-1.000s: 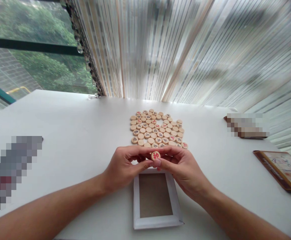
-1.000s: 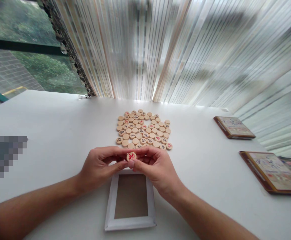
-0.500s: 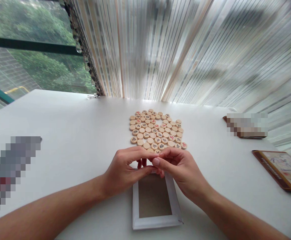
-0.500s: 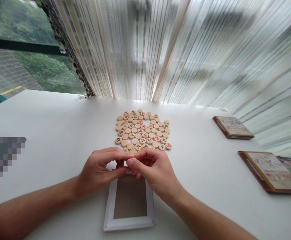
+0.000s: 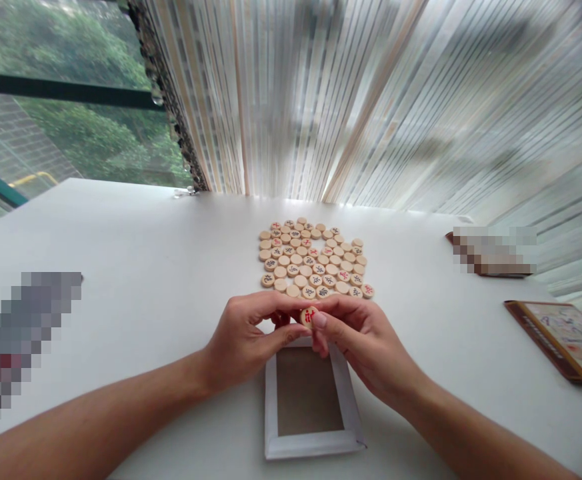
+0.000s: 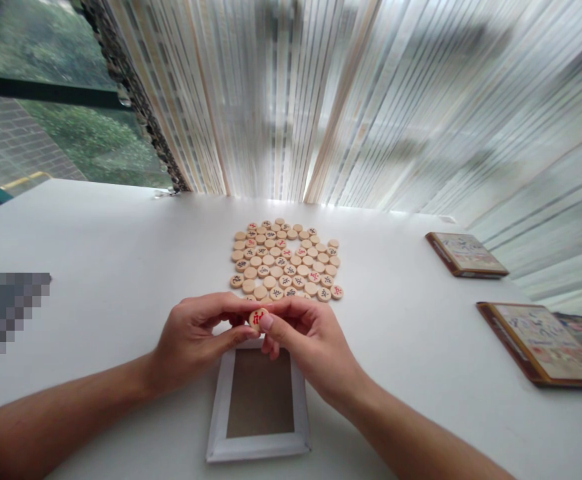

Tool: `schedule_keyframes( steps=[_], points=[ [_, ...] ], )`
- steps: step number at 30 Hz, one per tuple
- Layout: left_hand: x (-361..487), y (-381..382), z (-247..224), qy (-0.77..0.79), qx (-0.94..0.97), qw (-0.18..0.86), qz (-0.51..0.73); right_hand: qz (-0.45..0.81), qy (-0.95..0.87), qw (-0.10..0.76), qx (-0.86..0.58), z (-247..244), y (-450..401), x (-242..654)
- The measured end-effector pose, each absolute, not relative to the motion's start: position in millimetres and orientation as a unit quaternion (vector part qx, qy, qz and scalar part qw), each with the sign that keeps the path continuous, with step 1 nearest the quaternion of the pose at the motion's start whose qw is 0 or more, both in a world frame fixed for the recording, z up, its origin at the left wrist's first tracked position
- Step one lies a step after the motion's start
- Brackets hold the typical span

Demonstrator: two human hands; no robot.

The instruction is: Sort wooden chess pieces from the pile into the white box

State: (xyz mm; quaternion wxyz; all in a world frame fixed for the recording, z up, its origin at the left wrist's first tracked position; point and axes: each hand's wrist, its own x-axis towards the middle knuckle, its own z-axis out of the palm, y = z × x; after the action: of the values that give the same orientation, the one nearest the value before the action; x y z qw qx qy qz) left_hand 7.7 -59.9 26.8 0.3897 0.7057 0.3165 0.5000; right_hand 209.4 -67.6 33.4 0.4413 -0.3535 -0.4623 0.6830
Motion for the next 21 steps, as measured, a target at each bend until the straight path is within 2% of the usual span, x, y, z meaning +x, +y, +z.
schedule_keyframes(
  steps=[12,21],
  points=[
    [7.2,-62.1,24.1,0.293,0.748,0.33,0.495,0.703,-0.425,0.43,-0.373,37.7,-67.4,204.8],
    [8.8,-61.5,27.7,0.277,0.738,0.35,0.507,0.678,-0.471,0.43,-0.366,39.3,-67.8,205.4]
  ],
)
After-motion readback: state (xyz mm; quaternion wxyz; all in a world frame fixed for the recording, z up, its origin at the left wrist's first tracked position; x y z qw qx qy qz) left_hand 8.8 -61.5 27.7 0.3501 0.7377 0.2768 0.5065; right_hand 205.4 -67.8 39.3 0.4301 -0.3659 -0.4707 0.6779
